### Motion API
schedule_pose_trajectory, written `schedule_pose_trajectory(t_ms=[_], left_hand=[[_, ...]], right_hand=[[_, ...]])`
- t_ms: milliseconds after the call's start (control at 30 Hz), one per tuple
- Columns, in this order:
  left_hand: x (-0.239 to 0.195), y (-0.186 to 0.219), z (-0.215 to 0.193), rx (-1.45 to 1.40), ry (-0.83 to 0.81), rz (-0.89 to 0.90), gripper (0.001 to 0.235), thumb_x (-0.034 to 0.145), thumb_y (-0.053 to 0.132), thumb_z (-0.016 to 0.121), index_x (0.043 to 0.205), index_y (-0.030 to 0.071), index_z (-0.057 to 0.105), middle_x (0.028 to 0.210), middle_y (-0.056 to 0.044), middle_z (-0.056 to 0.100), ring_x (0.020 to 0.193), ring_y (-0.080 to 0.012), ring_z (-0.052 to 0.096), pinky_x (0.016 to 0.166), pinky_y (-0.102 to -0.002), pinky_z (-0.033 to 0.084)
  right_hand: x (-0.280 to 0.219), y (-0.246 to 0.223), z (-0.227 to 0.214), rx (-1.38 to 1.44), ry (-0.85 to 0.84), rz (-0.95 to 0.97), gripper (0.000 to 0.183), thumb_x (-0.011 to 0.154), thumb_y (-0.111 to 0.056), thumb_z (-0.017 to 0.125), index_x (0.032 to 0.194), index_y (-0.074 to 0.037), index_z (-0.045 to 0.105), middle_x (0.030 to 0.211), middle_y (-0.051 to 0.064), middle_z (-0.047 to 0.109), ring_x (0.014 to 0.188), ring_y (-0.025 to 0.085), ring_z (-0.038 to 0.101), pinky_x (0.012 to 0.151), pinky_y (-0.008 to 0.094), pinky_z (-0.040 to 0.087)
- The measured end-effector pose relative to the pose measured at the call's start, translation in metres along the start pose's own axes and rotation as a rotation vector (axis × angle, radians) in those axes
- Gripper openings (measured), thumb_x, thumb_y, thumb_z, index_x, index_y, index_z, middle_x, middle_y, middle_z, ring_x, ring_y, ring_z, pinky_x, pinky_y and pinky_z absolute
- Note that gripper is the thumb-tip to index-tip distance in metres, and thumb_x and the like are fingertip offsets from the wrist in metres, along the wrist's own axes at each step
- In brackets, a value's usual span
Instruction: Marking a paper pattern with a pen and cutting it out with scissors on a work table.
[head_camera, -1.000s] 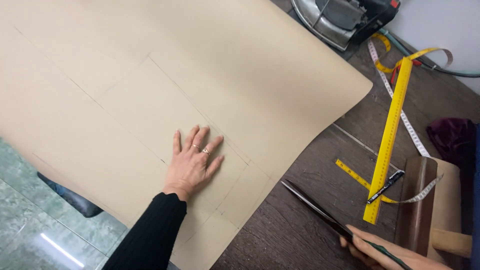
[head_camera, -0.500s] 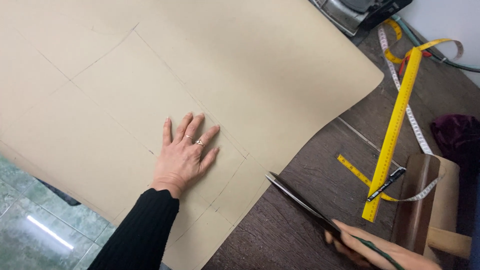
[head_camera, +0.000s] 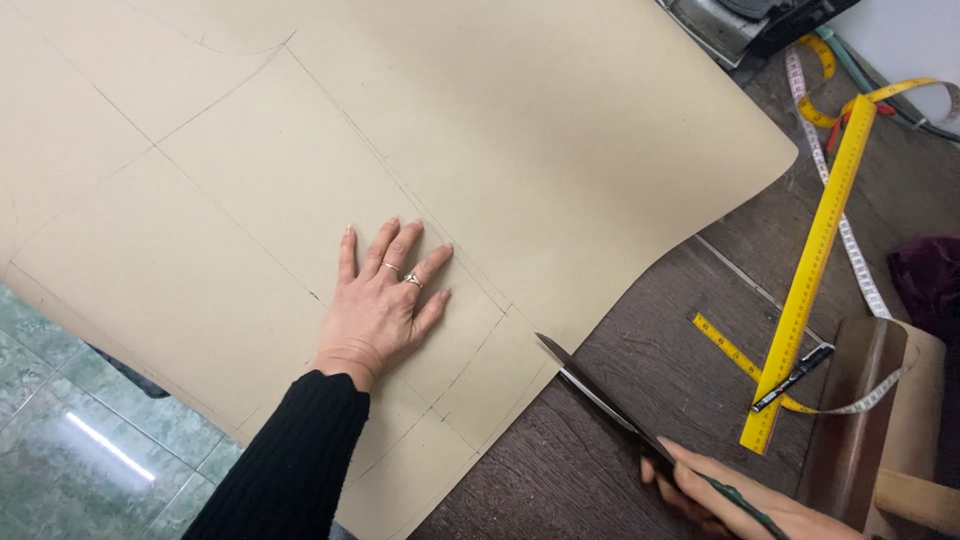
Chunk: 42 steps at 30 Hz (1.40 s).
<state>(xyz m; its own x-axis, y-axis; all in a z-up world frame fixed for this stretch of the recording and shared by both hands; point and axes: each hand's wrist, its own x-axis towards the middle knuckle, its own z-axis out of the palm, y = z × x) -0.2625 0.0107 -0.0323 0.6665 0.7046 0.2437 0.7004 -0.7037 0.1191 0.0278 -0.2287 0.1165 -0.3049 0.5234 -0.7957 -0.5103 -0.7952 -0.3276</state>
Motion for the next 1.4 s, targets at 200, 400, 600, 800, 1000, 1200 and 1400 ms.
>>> schedule_pose_trajectory(t_ms=[200, 400, 600, 800, 1000, 1200, 1400], left_hand=[[-0.001, -0.001, 0.0, -0.006, 0.019, 0.007, 0.049, 0.095, 0.051, 0.041, 0.138, 0.03, 0.051, 0.146, -0.007, 0.044, 0.14, -0.0273, 0.034, 0.114, -0.059, 0.017], [0.0, -0.001, 0.0, 0.008, 0.038, 0.019, 0.049, 0.095, 0.051, 0.041, 0.139, 0.03, 0.051, 0.146, -0.007, 0.045, 0.139, -0.0274, 0.035, 0.114, -0.059, 0.018], [0.0, -0.001, 0.0, -0.004, 0.048, 0.016, 0.048, 0.096, 0.05, 0.042, 0.138, 0.03, 0.052, 0.145, -0.007, 0.046, 0.139, -0.0276, 0.035, 0.114, -0.059, 0.019], [-0.001, -0.001, 0.0, 0.009, 0.039, 0.016, 0.049, 0.095, 0.051, 0.042, 0.138, 0.029, 0.052, 0.146, -0.007, 0.046, 0.139, -0.0281, 0.036, 0.113, -0.06, 0.019], [-0.001, -0.001, 0.001, 0.007, 0.034, 0.014, 0.05, 0.095, 0.052, 0.041, 0.139, 0.03, 0.052, 0.147, -0.007, 0.045, 0.14, -0.0275, 0.034, 0.115, -0.058, 0.017], [0.0, -0.001, -0.002, -0.016, 0.037, 0.018, 0.05, 0.096, 0.051, 0.042, 0.139, 0.028, 0.053, 0.146, -0.008, 0.046, 0.14, -0.0285, 0.035, 0.114, -0.059, 0.018], [0.0, -0.001, -0.001, 0.011, 0.059, 0.023, 0.049, 0.095, 0.051, 0.044, 0.138, 0.029, 0.054, 0.145, -0.008, 0.047, 0.139, -0.0282, 0.036, 0.113, -0.059, 0.02]], right_hand=[[0.01, -0.014, -0.027, -0.994, -0.023, 0.113, 0.054, 0.095, -0.026, 0.01, 0.148, -0.02, 0.006, 0.158, -0.016, 0.033, 0.145, -0.007, 0.021, 0.119, 0.016, 0.019], [0.015, -0.011, -0.027, -0.705, -0.068, 0.018, 0.054, 0.095, -0.026, 0.014, 0.148, -0.016, 0.017, 0.154, -0.004, 0.043, 0.14, 0.001, 0.036, 0.117, 0.02, 0.025], [0.021, -0.008, -0.016, -0.986, 0.314, 0.081, 0.055, 0.091, -0.034, 0.042, 0.145, -0.029, 0.039, 0.135, -0.017, 0.068, 0.121, -0.006, 0.059, 0.116, 0.014, 0.027], [0.026, 0.004, -0.049, -1.184, 0.222, -0.074, 0.056, 0.092, -0.032, 0.043, 0.146, -0.026, 0.034, 0.138, -0.016, 0.063, 0.126, -0.004, 0.054, 0.115, 0.019, 0.025], [0.025, -0.002, -0.038, -1.163, 0.254, -0.018, 0.057, 0.09, -0.034, 0.044, 0.146, -0.029, 0.035, 0.134, -0.018, 0.066, 0.119, -0.005, 0.059, 0.113, 0.016, 0.03], [0.037, 0.01, -0.063, -1.271, 0.303, 0.022, 0.054, 0.089, -0.039, 0.046, 0.142, -0.03, 0.042, 0.134, -0.019, 0.066, 0.125, -0.006, 0.056, 0.114, 0.018, 0.031], [0.035, 0.005, -0.048, -1.271, 0.311, 0.052, 0.05, 0.089, -0.04, 0.045, 0.139, -0.031, 0.047, 0.131, -0.02, 0.065, 0.122, -0.006, 0.056, 0.114, 0.016, 0.03]])
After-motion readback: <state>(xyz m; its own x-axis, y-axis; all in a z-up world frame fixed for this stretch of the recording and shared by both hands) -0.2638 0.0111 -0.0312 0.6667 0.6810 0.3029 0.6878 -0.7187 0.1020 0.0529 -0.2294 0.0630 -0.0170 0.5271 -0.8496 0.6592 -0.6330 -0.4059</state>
